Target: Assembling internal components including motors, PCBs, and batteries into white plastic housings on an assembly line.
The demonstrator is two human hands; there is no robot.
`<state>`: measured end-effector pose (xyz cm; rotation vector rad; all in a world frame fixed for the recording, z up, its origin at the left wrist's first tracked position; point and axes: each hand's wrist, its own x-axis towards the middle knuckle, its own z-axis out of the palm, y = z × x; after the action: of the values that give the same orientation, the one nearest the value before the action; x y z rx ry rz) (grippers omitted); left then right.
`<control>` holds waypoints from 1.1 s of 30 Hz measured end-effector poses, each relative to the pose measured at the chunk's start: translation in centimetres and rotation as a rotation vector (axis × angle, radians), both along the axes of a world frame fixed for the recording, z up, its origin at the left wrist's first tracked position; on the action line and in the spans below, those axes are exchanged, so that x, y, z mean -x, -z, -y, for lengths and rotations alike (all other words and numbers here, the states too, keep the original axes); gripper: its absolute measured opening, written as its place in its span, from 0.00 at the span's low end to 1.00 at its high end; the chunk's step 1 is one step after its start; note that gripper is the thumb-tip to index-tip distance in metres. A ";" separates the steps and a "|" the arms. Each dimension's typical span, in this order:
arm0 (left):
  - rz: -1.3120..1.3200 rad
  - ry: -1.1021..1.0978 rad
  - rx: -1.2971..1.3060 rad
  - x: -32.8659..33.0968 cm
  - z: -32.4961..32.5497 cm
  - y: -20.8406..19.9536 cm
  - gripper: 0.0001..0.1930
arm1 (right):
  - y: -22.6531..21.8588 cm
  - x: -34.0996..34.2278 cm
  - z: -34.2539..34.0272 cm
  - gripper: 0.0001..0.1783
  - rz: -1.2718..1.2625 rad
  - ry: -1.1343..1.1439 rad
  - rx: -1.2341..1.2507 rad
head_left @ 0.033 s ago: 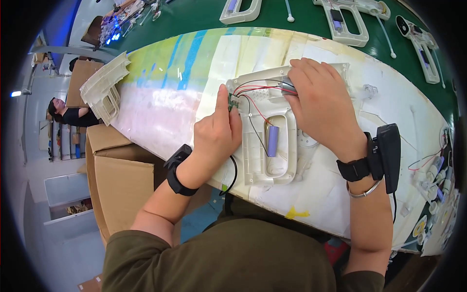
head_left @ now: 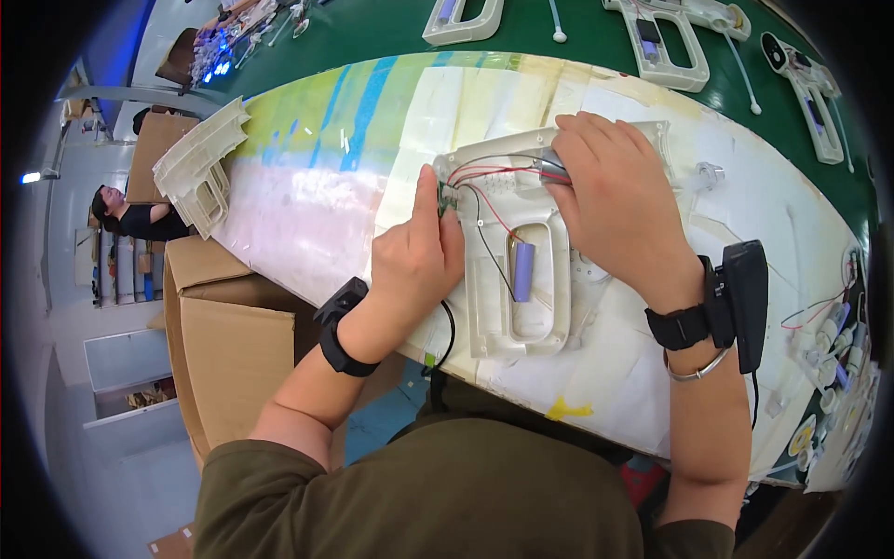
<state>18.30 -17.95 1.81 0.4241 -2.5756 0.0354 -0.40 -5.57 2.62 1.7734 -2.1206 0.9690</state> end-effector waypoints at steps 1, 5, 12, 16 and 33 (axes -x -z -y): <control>-0.003 0.005 0.011 -0.4 -0.3 0.1 0.28 | -0.1 -0.1 -0.1 0.13 0.057 -0.026 -0.048; -0.083 0.048 0.099 -0.3 0.1 0.5 0.27 | -0.5 -0.1 -0.2 0.15 0.099 -0.044 -0.121; -0.052 0.035 0.110 -0.5 0.1 0.2 0.27 | -0.3 -0.5 -0.1 0.15 0.089 -0.018 -0.104; -0.097 -0.008 0.104 -0.6 0.2 0.2 0.25 | -0.4 -1.2 0.0 0.15 0.142 0.015 -0.144; 0.192 -0.022 -0.108 0.5 1.4 -2.8 0.22 | -0.4 -1.6 0.0 0.14 0.109 0.046 -0.104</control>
<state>17.80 -19.38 4.64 0.5114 -2.7707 -0.0580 1.23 -5.55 2.98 1.7478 -2.3074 0.9815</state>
